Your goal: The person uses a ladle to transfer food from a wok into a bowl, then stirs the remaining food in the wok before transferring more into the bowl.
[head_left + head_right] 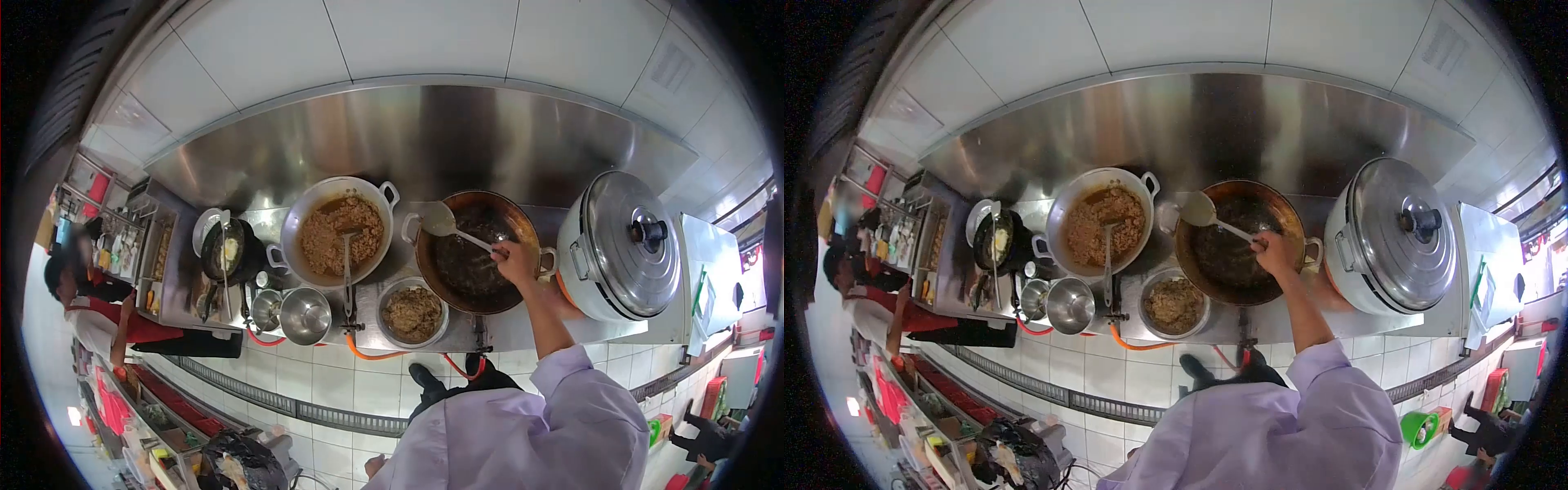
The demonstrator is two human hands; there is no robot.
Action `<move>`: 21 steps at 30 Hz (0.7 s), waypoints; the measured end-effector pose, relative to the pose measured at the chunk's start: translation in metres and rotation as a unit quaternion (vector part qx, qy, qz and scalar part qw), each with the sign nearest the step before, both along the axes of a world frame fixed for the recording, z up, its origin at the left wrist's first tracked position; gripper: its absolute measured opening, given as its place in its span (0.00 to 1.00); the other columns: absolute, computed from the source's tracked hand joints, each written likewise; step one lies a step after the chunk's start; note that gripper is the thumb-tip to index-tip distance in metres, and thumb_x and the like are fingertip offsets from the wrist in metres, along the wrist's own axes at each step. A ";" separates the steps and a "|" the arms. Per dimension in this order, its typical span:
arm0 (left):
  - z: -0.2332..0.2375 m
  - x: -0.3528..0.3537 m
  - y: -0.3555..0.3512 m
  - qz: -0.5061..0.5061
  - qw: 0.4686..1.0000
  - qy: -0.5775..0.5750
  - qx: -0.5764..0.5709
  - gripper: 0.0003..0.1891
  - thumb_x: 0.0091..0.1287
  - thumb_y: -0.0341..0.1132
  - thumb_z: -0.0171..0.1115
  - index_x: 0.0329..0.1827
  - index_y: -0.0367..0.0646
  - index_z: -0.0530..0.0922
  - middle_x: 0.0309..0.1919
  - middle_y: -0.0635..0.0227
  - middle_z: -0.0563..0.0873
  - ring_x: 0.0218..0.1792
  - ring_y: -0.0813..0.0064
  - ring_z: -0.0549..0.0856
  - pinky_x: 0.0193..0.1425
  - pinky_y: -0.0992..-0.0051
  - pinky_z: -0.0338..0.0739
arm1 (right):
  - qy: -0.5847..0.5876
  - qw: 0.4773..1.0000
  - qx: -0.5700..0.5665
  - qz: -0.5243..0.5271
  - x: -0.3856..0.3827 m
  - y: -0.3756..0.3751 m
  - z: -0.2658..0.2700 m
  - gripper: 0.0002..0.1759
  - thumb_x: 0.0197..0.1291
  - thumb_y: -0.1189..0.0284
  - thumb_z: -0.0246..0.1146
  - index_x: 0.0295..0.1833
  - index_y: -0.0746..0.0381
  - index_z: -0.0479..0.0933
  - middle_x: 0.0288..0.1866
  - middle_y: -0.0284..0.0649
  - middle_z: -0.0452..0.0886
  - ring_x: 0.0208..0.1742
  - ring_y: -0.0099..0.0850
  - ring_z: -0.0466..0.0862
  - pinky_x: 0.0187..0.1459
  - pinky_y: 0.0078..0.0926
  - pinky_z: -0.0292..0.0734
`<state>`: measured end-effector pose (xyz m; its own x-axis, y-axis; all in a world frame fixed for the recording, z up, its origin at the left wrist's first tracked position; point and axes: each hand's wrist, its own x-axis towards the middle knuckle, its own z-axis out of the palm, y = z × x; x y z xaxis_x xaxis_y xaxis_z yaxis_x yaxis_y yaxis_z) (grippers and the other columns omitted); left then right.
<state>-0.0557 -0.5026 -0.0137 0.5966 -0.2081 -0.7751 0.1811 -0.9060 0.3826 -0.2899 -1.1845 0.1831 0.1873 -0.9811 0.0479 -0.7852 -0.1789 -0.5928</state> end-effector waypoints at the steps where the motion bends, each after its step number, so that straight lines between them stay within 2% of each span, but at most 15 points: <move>1: 0.001 0.015 0.000 -0.117 0.992 -0.042 -0.033 0.14 0.60 0.42 0.62 0.30 0.38 0.79 0.23 0.56 0.84 0.25 0.62 0.84 0.27 0.61 0.76 | -0.012 0.999 -0.032 0.005 0.006 -0.003 0.007 0.10 0.49 0.66 0.71 0.40 0.52 0.84 0.32 0.40 0.85 0.37 0.40 0.84 0.38 0.37 0.77; 2: 0.005 0.026 0.000 -0.232 0.967 -0.083 -0.063 0.13 0.61 0.39 0.61 0.32 0.35 0.80 0.26 0.57 0.86 0.25 0.65 0.85 0.26 0.62 0.77 | -0.025 0.998 -0.063 0.010 0.014 -0.005 0.016 0.10 0.51 0.65 0.69 0.40 0.50 0.84 0.33 0.40 0.85 0.37 0.41 0.84 0.39 0.37 0.78; 3: 0.012 0.026 0.007 -0.229 0.968 -0.087 -0.061 0.13 0.61 0.39 0.61 0.32 0.35 0.80 0.26 0.57 0.86 0.25 0.65 0.85 0.26 0.62 0.77 | -0.008 0.998 -0.063 0.005 0.023 0.004 0.055 0.09 0.51 0.65 0.69 0.40 0.49 0.84 0.32 0.39 0.85 0.36 0.40 0.85 0.39 0.37 0.78; 5: 0.021 0.035 -0.010 -0.103 0.978 -0.046 -0.176 0.13 0.63 0.36 0.58 0.35 0.31 0.80 0.31 0.59 0.87 0.28 0.67 0.86 0.24 0.68 0.78 | 0.009 0.996 -0.089 0.019 0.031 0.011 0.092 0.09 0.51 0.65 0.69 0.40 0.50 0.84 0.32 0.39 0.85 0.37 0.39 0.85 0.39 0.36 0.78; 6: 0.023 0.040 -0.022 -0.143 0.987 -0.042 -0.063 0.13 0.63 0.36 0.57 0.38 0.33 0.80 0.34 0.60 0.87 0.30 0.66 0.87 0.21 0.71 0.77 | 0.031 0.992 -0.117 0.028 0.033 0.018 0.107 0.09 0.51 0.65 0.69 0.40 0.50 0.84 0.32 0.39 0.85 0.37 0.38 0.85 0.39 0.36 0.78; 7: 0.025 0.040 -0.032 -0.094 0.995 -0.028 -0.023 0.12 0.64 0.37 0.58 0.38 0.35 0.80 0.33 0.59 0.87 0.28 0.68 0.86 0.20 0.72 0.75 | 0.034 0.993 -0.108 0.035 0.035 0.029 0.128 0.09 0.51 0.65 0.69 0.40 0.50 0.84 0.32 0.39 0.85 0.37 0.38 0.85 0.39 0.36 0.78; 8: 0.012 0.043 -0.031 -0.024 0.998 0.005 -0.056 0.11 0.64 0.37 0.59 0.41 0.37 0.79 0.32 0.59 0.86 0.25 0.70 0.85 0.19 0.73 0.73 | 0.047 0.993 -0.091 0.054 0.037 0.042 0.150 0.09 0.52 0.65 0.69 0.40 0.51 0.84 0.32 0.39 0.85 0.37 0.38 0.85 0.39 0.35 0.78; 9: -0.008 0.043 -0.026 0.094 0.990 0.052 -0.088 0.11 0.64 0.36 0.60 0.44 0.39 0.78 0.31 0.61 0.86 0.23 0.71 0.84 0.17 0.73 0.70 | 0.061 0.993 -0.074 0.073 0.038 0.053 0.165 0.10 0.52 0.66 0.69 0.41 0.51 0.84 0.32 0.39 0.85 0.37 0.37 0.85 0.39 0.35 0.78; 10: 0.007 0.037 -0.045 0.214 0.973 0.068 -0.061 0.13 0.64 0.36 0.61 0.46 0.38 0.76 0.30 0.61 0.86 0.24 0.71 0.85 0.17 0.73 0.70 | 0.067 0.992 -0.065 0.082 0.039 0.064 0.169 0.10 0.52 0.66 0.69 0.41 0.51 0.84 0.32 0.39 0.85 0.37 0.37 0.85 0.39 0.35 0.78; 14: 0.010 0.023 -0.058 0.185 0.979 0.080 -0.029 0.13 0.65 0.37 0.60 0.46 0.38 0.78 0.33 0.63 0.87 0.27 0.73 0.86 0.20 0.74 0.73 | 0.026 0.990 0.079 0.117 0.043 0.118 0.163 0.11 0.52 0.65 0.69 0.40 0.56 0.84 0.30 0.41 0.85 0.33 0.33 0.85 0.35 0.31 0.76; 16: 0.000 0.015 -0.054 0.180 0.978 0.096 -0.040 0.12 0.65 0.38 0.59 0.45 0.38 0.78 0.34 0.62 0.87 0.28 0.70 0.87 0.22 0.72 0.76 | -0.081 0.950 0.260 0.150 0.040 0.134 0.101 0.13 0.53 0.63 0.70 0.40 0.61 0.83 0.27 0.37 0.84 0.28 0.27 0.82 0.31 0.28 0.75; 17: -0.003 0.013 -0.048 0.179 0.978 0.099 -0.037 0.12 0.65 0.38 0.59 0.45 0.38 0.78 0.34 0.62 0.87 0.28 0.70 0.87 0.22 0.72 0.76 | -0.110 0.942 0.277 0.151 0.037 0.146 0.055 0.14 0.54 0.63 0.70 0.40 0.62 0.83 0.26 0.36 0.82 0.26 0.24 0.79 0.27 0.26 0.72; 19: -0.014 0.009 -0.031 -0.113 0.992 0.040 -0.041 0.13 0.65 0.38 0.58 0.44 0.36 0.79 0.33 0.61 0.87 0.29 0.68 0.87 0.24 0.70 0.77 | -0.137 0.934 0.294 0.147 0.036 0.168 0.025 0.15 0.55 0.62 0.70 0.40 0.63 0.82 0.25 0.34 0.80 0.24 0.22 0.76 0.23 0.24 0.69; 20: -0.022 0.010 -0.020 -0.116 0.991 0.044 -0.039 0.13 0.65 0.38 0.58 0.44 0.36 0.79 0.33 0.61 0.87 0.29 0.68 0.87 0.24 0.70 0.77 | -0.146 0.916 0.365 0.080 0.043 0.179 0.025 0.13 0.57 0.62 0.68 0.37 0.62 0.81 0.24 0.34 0.79 0.21 0.19 0.72 0.19 0.22 0.64; 21: -0.040 0.014 -0.004 -0.325 0.946 -0.011 -0.012 0.14 0.64 0.39 0.58 0.44 0.35 0.79 0.33 0.60 0.87 0.30 0.67 0.87 0.25 0.68 0.78 | -0.155 0.889 0.431 0.012 0.047 0.188 0.026 0.12 0.59 0.61 0.67 0.35 0.60 0.80 0.22 0.33 0.78 0.17 0.16 0.68 0.16 0.19 0.60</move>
<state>-0.0413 -0.5067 -0.0536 0.3520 -0.5541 -0.7544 -0.4186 -0.8141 0.4026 -0.2432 -0.9968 0.2091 0.3185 -0.6742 -0.6663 -0.5615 0.4321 -0.7057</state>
